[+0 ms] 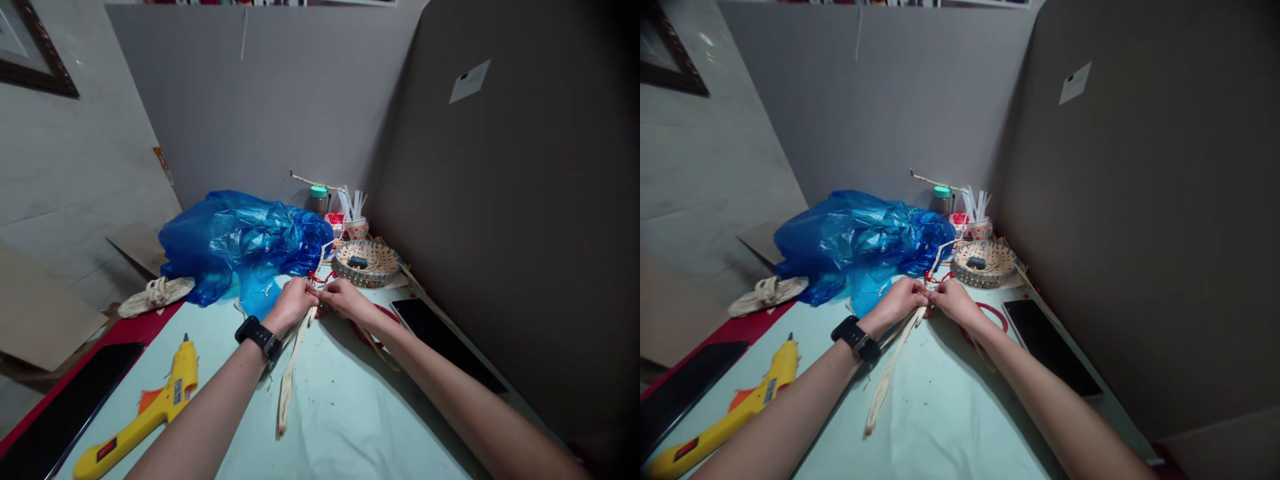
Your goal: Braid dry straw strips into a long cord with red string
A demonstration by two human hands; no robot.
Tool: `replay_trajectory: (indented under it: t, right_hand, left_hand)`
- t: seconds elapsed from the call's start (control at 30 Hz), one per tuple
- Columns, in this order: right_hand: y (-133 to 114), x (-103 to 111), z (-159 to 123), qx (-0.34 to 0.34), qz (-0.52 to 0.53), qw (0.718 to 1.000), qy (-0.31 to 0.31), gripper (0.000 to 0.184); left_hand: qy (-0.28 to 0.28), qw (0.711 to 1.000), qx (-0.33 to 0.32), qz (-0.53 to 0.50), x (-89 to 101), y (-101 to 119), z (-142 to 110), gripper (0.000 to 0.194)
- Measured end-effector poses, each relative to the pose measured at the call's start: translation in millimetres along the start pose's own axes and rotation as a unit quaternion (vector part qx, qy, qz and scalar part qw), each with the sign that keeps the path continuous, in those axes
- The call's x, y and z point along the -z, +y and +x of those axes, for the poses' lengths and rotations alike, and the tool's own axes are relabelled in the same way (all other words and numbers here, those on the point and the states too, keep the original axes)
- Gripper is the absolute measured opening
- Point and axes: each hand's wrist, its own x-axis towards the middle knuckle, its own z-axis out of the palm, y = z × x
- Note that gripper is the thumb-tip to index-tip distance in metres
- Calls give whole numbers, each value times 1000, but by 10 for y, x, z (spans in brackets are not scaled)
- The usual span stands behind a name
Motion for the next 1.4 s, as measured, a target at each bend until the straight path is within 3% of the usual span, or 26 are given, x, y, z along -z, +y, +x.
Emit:
replay_trajectory:
  t: [0.3, 0.6, 0.73, 0.9, 0.97, 1.03, 1.1, 1.2, 1.3, 1.4]
  right_hand:
    - [-67, -53, -48, 0, 44, 997, 68, 20]
    - [-16, -40, -58, 3, 92, 993, 79, 20]
    - [-21, -52, -69, 5, 119, 990, 76, 18]
    - [-31, -60, -84, -7, 187, 981, 56, 19]
    - [-38, -46, -100, -15, 226, 973, 39, 20]
    - [-49, -26, -125, -21, 263, 964, 22, 21]
    - [-56, -8, -148, -25, 295, 955, 10, 21]
    - [-42, 0, -153, -38, 328, 944, 0, 20]
    - [-14, -4, -117, -63, 352, 934, -5, 16]
    - [-24, 0, -85, -78, 374, 924, -15, 14]
  left_hand:
    - [-41, 998, -17, 37, 78, 11, -9, 9]
    - [-70, 997, 20, 18, 201, -87, 34, 33]
    - [-81, 995, 10, 62, 266, 23, -11, 7]
    - [-71, 986, -36, 144, 129, 288, -217, 19]
    - [-23, 962, -75, 261, 21, 375, -322, 20]
    - [18, 910, -100, 402, -112, 433, -430, 24]
    - [14, 868, -104, 485, -258, 460, -533, 32]
    - [7, 842, -123, 525, -407, 472, -628, 36]
    - [14, 870, -118, 479, -318, 485, -572, 26]
    - [-2, 956, -69, 287, -19, 458, -380, 24]
